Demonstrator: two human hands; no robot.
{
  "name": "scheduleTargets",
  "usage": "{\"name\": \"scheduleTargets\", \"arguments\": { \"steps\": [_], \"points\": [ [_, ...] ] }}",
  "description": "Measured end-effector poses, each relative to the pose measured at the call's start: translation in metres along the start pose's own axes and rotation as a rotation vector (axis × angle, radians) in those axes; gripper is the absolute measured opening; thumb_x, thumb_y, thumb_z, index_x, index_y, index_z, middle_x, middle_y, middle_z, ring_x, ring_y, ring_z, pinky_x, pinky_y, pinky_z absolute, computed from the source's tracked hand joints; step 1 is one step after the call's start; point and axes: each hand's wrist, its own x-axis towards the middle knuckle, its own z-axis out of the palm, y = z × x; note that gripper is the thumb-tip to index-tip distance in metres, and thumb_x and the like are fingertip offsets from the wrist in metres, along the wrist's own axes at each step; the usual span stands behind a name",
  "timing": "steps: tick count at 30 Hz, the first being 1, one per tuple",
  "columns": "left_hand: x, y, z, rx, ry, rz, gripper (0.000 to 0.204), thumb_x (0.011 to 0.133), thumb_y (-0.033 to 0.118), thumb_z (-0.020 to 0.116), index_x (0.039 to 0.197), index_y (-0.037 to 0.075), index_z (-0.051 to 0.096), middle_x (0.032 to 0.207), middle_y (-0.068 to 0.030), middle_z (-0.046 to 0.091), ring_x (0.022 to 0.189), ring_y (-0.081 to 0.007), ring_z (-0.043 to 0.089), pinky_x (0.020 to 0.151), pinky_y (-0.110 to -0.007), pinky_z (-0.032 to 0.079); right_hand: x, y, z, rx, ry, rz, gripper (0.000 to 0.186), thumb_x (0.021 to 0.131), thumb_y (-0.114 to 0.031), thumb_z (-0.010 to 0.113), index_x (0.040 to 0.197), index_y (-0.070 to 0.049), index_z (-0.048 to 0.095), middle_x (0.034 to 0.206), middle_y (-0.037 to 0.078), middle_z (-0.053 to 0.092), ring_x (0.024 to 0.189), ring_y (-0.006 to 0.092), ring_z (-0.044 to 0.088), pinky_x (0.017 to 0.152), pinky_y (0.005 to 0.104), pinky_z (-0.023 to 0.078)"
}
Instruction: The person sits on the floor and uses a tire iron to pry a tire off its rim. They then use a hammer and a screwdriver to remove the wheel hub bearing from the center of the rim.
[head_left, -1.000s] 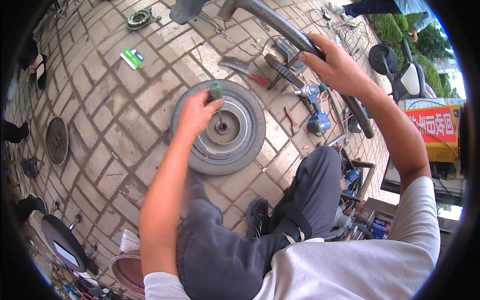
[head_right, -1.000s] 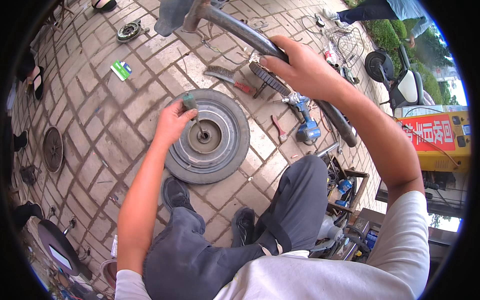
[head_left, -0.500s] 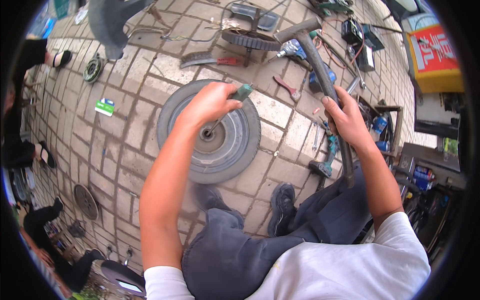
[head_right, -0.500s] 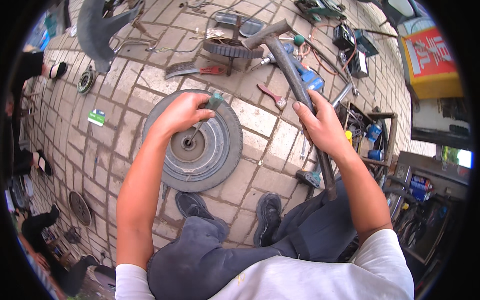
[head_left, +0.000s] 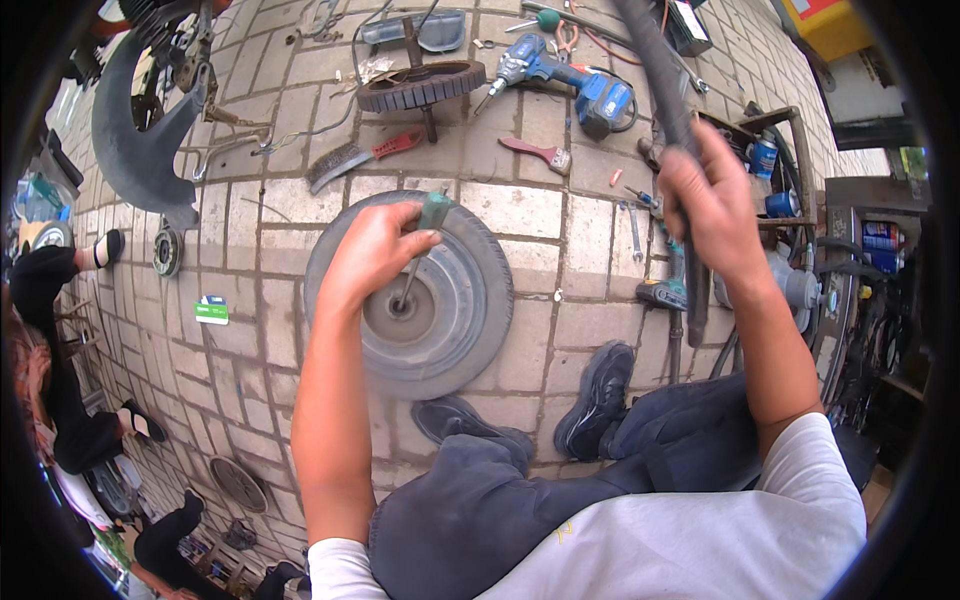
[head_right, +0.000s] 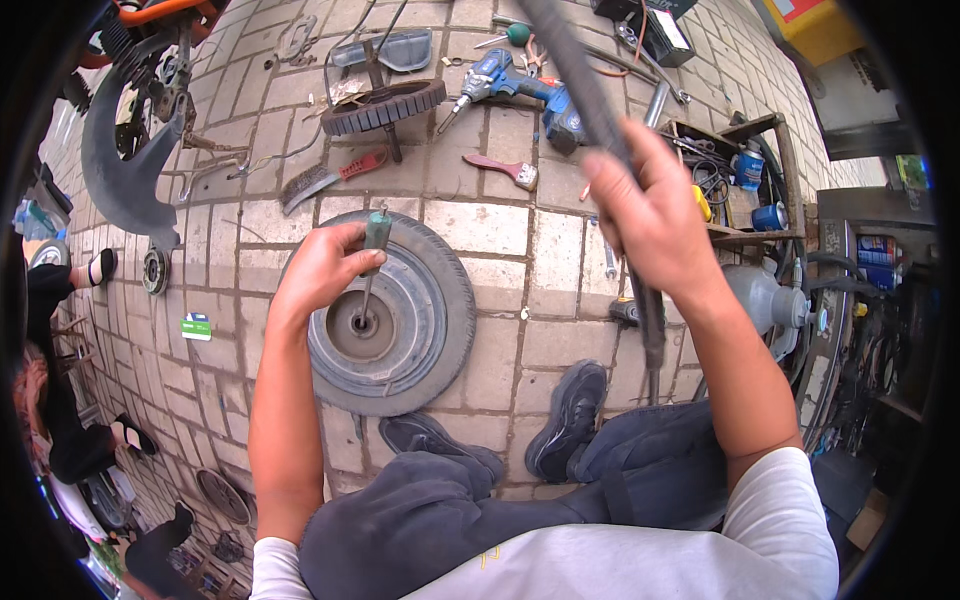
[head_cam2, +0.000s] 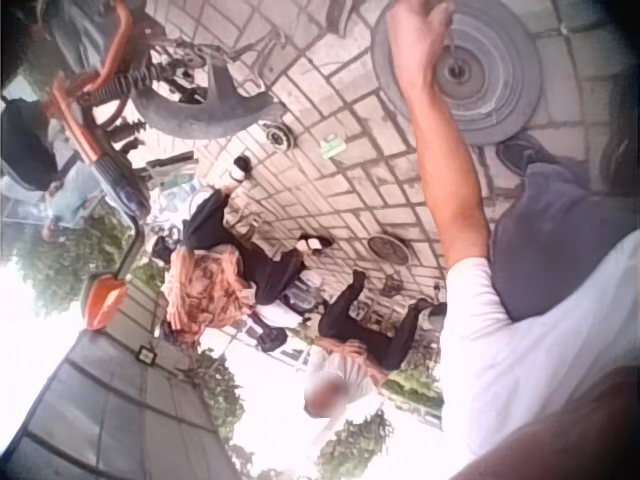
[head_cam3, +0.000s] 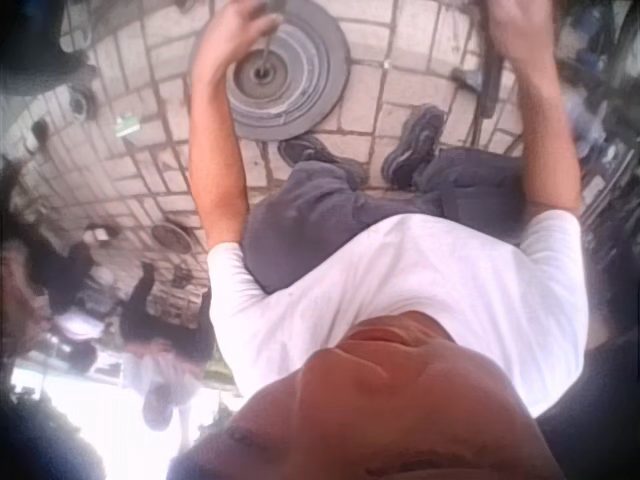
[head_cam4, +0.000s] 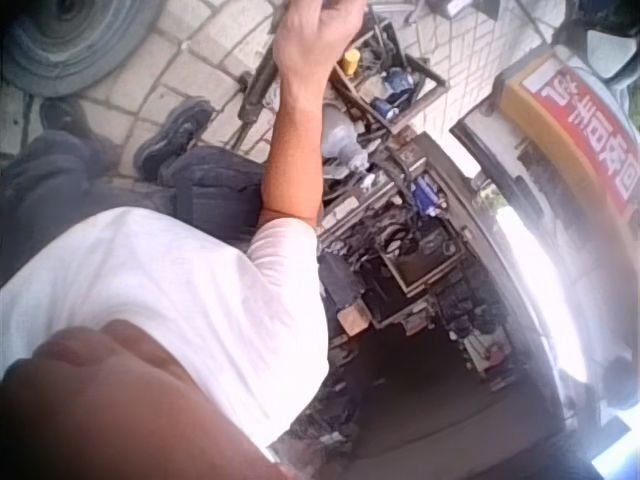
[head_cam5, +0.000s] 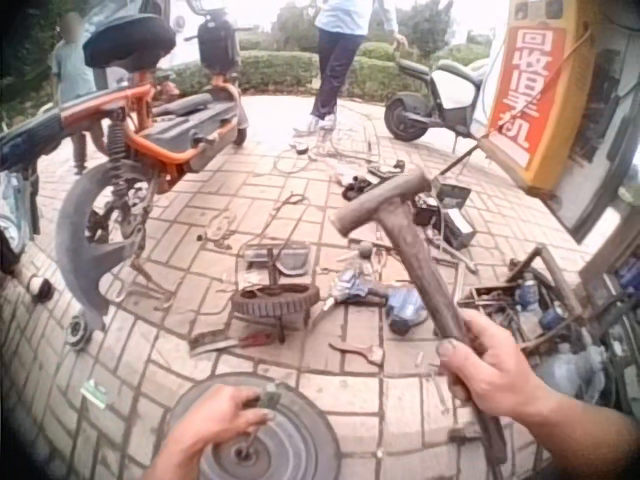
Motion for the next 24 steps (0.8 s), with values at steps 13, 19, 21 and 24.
{"name": "scheduleTargets", "arguments": {
  "steps": [13, 19, 21, 24],
  "points": [
    [-0.045, -0.036, 0.0, -0.24, 0.172, 0.003, 0.031, 0.081, -0.002, 0.069, 0.111, -0.006, 0.063, 0.092, -0.0096, 0.07, 0.085, -0.0145, 0.067, 0.078, -0.029, 0.054, -0.041, 0.008, 0.035, -0.403, -0.335, 0.055, 0.037, 0.094, -0.025, 0.059, 0.12, 0.0, 0.052, 0.077, 0.014, 0.061, 0.071, 0.0259, 0.06, 0.067, 0.0397, 0.048],
    [-0.093, -0.014, -0.06, -0.54, 0.555, 0.169, 0.028, 0.083, -0.001, 0.068, 0.111, -0.001, 0.061, 0.099, -0.0056, 0.066, 0.089, -0.0123, 0.062, 0.082, -0.026, 0.051, 0.006, 0.0, 0.007, -0.101, -0.146, 0.133, 0.038, 0.097, -0.029, 0.057, 0.12, 0.0, 0.05, 0.061, -0.003, 0.048, 0.042, 0.0053, 0.044, 0.037, 0.0214, 0.035],
    [-0.105, -0.019, -0.068, -0.611, 0.651, 0.205, 0.024, 0.084, 0.002, 0.069, 0.107, -0.001, 0.06, 0.098, -0.0059, 0.065, 0.087, -0.0131, 0.061, 0.079, -0.027, 0.051, 0.018, 0.024, -0.009, -0.294, -0.176, 0.175, 0.039, 0.096, -0.029, 0.058, 0.121, 0.0, 0.05, 0.063, -0.002, 0.05, 0.043, 0.0051, 0.045, 0.038, 0.0218, 0.035],
    [-0.117, -0.017, -0.065, -0.74, 0.71, 0.224, 0.023, 0.086, 0.004, 0.068, 0.106, 0.0, 0.058, 0.098, -0.0067, 0.063, 0.087, -0.0149, 0.062, 0.079, -0.028, 0.052, 0.027, 0.066, -0.014, -0.602, -0.286, 0.295, 0.044, 0.087, -0.023, 0.068, 0.119, 0.003, 0.053, 0.079, 0.01, 0.059, 0.066, 0.0154, 0.059, 0.058, 0.0322, 0.049]
  ]
}}
